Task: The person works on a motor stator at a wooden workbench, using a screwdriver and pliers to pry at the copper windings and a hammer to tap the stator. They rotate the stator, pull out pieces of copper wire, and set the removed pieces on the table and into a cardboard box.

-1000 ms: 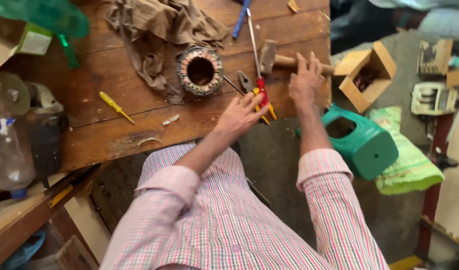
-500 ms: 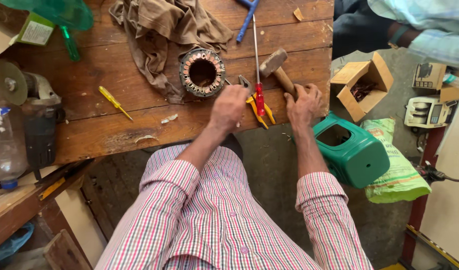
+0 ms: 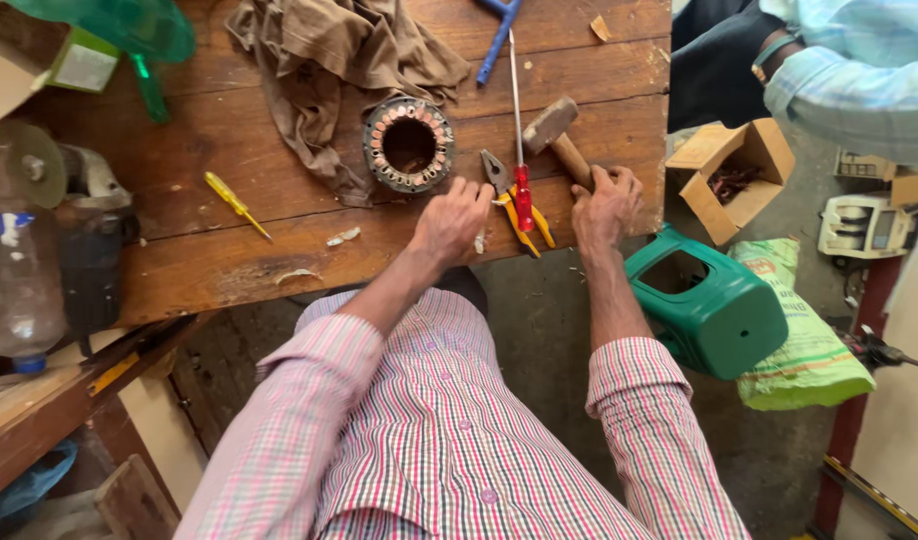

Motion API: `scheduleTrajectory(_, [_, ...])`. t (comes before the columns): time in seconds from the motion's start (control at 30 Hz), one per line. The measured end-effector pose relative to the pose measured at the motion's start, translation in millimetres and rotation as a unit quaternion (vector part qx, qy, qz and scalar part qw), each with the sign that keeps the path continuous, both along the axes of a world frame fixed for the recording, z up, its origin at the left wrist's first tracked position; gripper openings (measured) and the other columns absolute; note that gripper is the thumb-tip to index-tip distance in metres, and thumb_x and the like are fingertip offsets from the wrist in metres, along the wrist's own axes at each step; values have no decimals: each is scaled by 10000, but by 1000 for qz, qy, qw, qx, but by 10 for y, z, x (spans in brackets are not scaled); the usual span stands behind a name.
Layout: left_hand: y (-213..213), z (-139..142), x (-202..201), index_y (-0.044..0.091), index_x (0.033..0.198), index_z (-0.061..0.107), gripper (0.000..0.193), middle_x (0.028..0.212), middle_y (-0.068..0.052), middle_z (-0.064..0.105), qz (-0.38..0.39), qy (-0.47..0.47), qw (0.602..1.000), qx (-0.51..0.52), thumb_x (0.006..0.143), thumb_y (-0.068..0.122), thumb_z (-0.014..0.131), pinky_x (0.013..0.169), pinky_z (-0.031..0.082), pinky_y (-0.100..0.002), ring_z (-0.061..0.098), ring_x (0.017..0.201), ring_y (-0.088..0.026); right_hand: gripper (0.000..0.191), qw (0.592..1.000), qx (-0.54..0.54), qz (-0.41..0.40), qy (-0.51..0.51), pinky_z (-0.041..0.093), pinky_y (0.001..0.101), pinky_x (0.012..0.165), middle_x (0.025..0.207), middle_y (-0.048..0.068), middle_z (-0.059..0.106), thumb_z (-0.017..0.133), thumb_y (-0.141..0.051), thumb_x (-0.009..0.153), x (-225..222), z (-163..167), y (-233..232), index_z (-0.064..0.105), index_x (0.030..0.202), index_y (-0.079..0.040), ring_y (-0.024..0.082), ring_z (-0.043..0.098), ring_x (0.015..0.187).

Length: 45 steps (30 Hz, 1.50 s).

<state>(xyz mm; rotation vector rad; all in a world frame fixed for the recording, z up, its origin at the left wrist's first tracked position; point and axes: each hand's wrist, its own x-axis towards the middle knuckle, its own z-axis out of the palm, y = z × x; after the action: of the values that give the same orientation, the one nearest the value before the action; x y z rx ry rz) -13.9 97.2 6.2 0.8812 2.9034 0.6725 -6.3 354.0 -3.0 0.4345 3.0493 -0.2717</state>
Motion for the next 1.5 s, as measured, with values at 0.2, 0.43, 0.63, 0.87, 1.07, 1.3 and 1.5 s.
scheduleTrajectory(0.2, [-450,520,-95,-13,1099,698,256,996,-116,687,94,-22,947,308,854,-41,632,777,560,-407,645,904,-263,374,1000,-22,1,17,391,518,1025,1254,130,590,836,-201,837,8,43,-5,749,1188,-109,359,483,1228])
scheduleTrajectory(0.43, [-648,648,-604,55,1043,681,131,939,-64,765,259,-147,840,454,1026,180,716,757,589,-307,723,865,-151,329,1000,-8,9,14,405,515,993,1223,126,593,837,-199,843,-38,80,-26,750,1149,-113,364,491,1205])
scheduleTrajectory(0.63, [-608,351,-516,74,1064,663,163,1003,-80,792,230,-167,819,498,1038,230,702,807,621,-292,768,948,-156,328,1000,-5,10,13,416,503,996,1195,126,598,831,-170,837,-36,120,-29,745,1149,-113,362,498,1177])
scheduleTrajectory(0.87, [-673,268,-436,128,1047,669,262,962,-28,768,326,-204,804,453,985,382,664,671,633,-298,765,852,-123,318,999,-4,10,33,412,496,982,1169,143,596,804,-128,842,-39,111,-23,736,1150,-84,369,498,1148])
scheduleTrajectory(1.07, [-842,310,-301,105,1065,687,258,952,-35,772,267,-168,826,466,1037,361,689,737,628,-281,746,869,-139,249,999,7,22,22,413,505,986,1160,140,602,780,-80,862,-37,86,38,744,1109,-64,361,503,1148])
scheduleTrajectory(1.3, [-708,334,-105,81,1071,723,164,952,-33,783,220,-145,870,417,1048,232,663,681,608,-278,739,819,-116,297,1000,7,2,4,421,504,979,1160,146,604,791,-90,842,-21,77,76,747,1134,-57,370,501,1155])
scheduleTrajectory(1.5, [-700,422,-90,30,1052,708,127,909,-61,773,198,-132,889,391,1039,149,666,643,563,-288,725,760,-140,335,1000,2,-20,-17,427,494,986,1188,145,604,800,-107,856,-31,147,44,739,1182,-64,370,500,1168])
